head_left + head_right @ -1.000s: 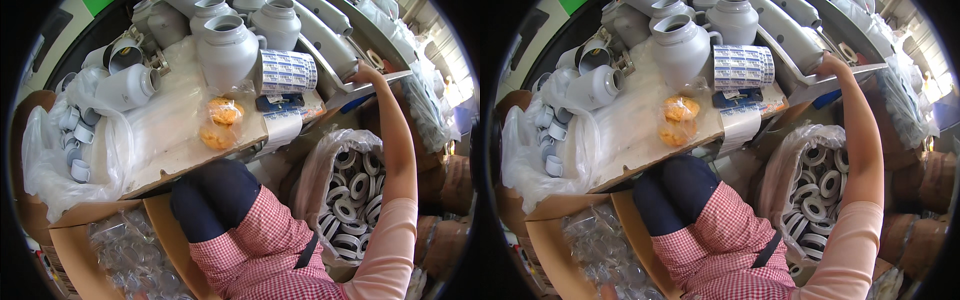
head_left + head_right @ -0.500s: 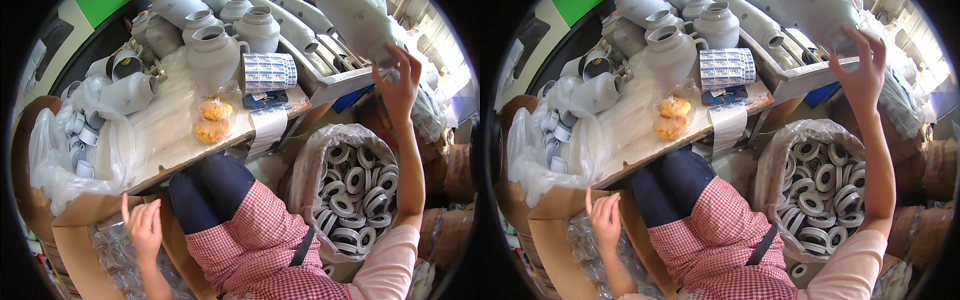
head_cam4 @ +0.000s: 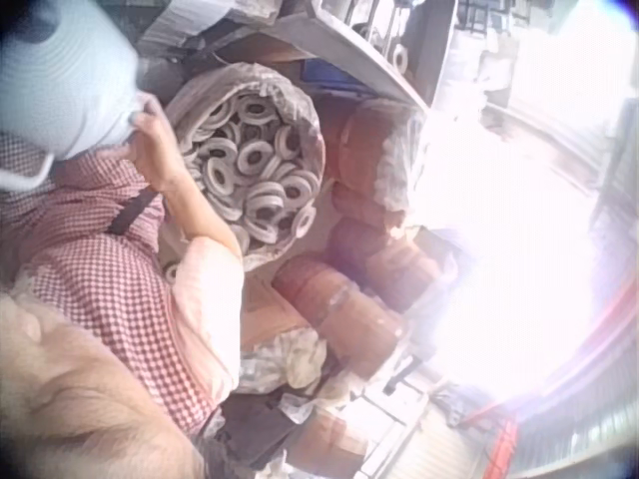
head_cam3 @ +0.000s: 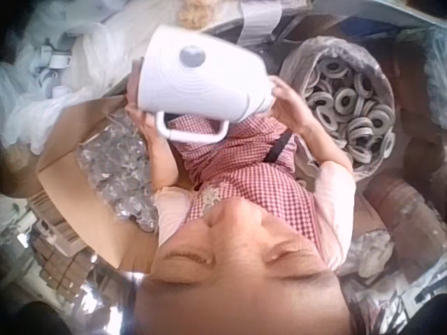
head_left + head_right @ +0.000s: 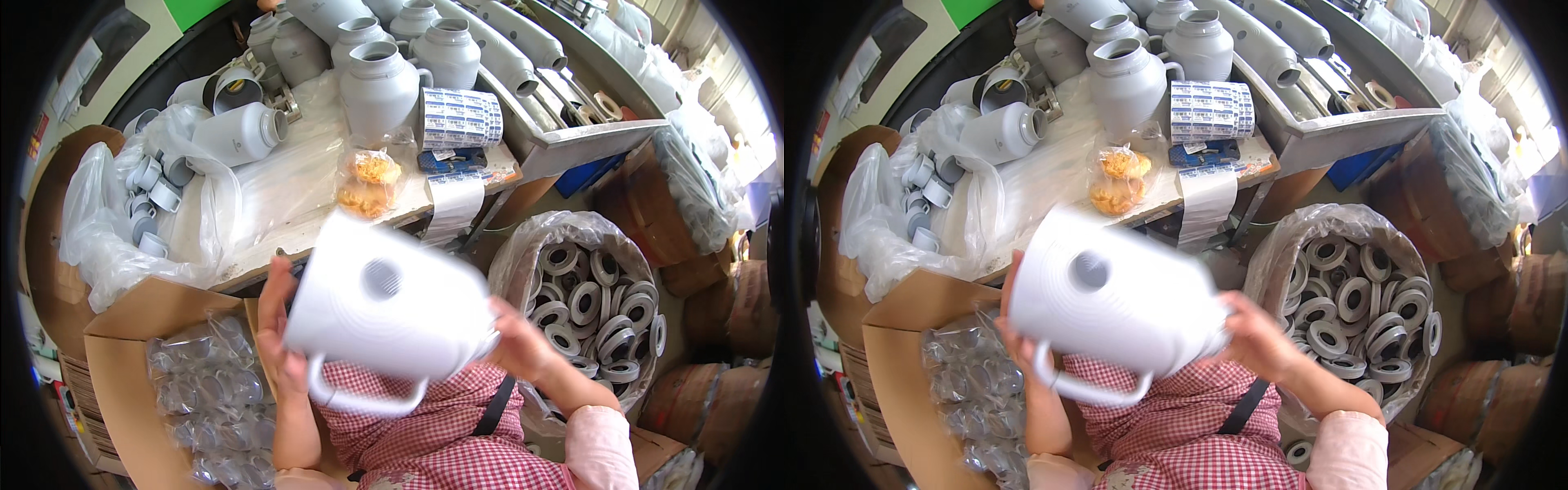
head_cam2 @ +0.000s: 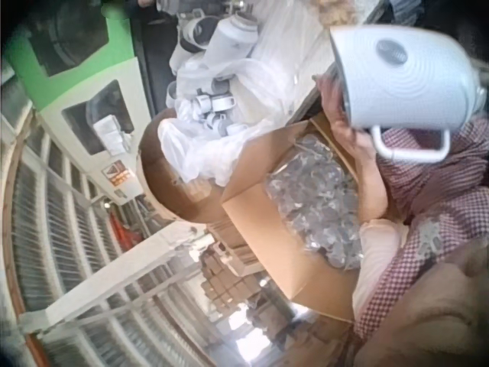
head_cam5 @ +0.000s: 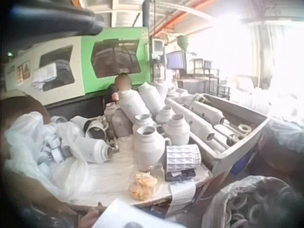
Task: The person assembles white plastic pitchers by attaching lids and applying labels. They pick up each pitcher, secure the lid, apply a label from a roll, and place the finished unit into a cardboard box. The process is repeated for multiple units.
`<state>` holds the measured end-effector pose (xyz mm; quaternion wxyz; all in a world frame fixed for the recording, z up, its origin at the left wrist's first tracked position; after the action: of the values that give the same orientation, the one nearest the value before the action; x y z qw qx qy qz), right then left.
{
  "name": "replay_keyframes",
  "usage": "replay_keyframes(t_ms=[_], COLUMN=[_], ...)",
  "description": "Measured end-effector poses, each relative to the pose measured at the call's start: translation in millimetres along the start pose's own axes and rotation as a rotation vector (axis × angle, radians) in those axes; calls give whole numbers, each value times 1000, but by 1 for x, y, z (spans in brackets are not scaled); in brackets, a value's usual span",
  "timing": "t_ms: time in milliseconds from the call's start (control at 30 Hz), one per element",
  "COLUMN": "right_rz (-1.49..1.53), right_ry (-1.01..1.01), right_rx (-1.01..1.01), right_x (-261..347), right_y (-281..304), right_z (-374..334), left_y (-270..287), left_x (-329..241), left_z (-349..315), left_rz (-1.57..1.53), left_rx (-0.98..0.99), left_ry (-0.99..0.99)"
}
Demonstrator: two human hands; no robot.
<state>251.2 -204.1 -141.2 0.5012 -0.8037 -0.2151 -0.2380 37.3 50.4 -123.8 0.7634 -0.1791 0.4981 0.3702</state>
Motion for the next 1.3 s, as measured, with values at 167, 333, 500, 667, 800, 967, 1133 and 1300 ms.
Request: replay_keyframes(t_ms=[167, 333, 500, 667, 800, 967, 1133, 1300], right_rz=[-1111, -1925, -2138, -2172, -2276, -2259, -2111, -2156], right_ry=[104, 898, 831, 791, 846, 579, 568, 691], right_rx=[203, -317, -417, -422, -377, -245, -261, -250], right_x=[18, 121, 142, 141, 151, 153, 147, 148], right_y=[26, 64, 78, 83, 82, 73, 72, 80], right_z=[50, 142, 193, 202, 199, 172, 149, 157], left_y=[14, -14, -88, -185, -203, -193, -194, -194], left_x=[11, 14, 24, 106, 146, 119, 88, 88], left_z=[-10, 37, 120, 157, 156, 137, 110, 105], left_rz=[37, 326, 667, 1138, 1202, 938, 701, 626], left_rx=[-207, 606, 936, 882, 771, 933, 1279, 1301], left_ry=[380, 400, -119, -635, -795, -727, -616, -551])
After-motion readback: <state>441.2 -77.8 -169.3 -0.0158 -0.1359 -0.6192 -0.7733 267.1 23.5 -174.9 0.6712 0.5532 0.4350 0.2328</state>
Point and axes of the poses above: each hand's wrist, its own z-axis towards the middle knuckle, its own y-axis out of the back of the hand, x = y × z, the point moved 1 cm from there along z, towards the middle knuckle, and after that the axes turned 10 degrees about x, right-handed, at the moved point
